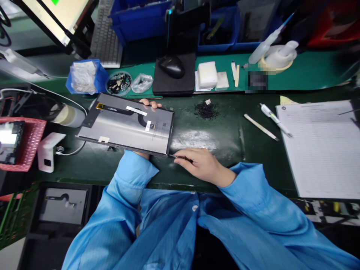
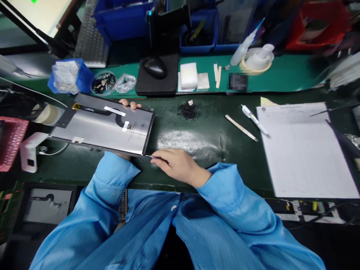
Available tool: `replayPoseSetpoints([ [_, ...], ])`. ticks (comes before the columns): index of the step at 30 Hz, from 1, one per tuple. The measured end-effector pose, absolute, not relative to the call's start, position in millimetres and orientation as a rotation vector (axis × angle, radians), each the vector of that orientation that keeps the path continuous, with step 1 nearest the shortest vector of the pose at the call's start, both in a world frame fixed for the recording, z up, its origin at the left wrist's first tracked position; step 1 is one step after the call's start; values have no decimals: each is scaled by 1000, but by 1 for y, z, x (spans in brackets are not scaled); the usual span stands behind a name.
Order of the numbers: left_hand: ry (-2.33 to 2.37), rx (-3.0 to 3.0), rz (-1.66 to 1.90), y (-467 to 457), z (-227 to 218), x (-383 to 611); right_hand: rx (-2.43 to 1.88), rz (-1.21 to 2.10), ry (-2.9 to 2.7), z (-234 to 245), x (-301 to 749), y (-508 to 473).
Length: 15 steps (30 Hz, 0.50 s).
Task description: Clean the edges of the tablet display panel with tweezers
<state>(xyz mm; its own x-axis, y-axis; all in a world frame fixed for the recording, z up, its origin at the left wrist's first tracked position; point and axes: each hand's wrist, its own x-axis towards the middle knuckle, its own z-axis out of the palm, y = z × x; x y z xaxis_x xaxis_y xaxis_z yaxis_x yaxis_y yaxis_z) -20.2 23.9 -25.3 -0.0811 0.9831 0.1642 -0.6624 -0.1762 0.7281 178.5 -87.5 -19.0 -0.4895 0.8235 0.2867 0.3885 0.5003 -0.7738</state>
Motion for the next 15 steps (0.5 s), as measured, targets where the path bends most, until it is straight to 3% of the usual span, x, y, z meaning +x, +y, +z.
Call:
replayPoseSetpoints([
  [9,491,837,1585,22,-27,-22,-1094,1026,-2013,-17,179,-89],
  [15,506,808,1577,20,-25,-22,-1008,915,-2074,-19,178,-87],
])
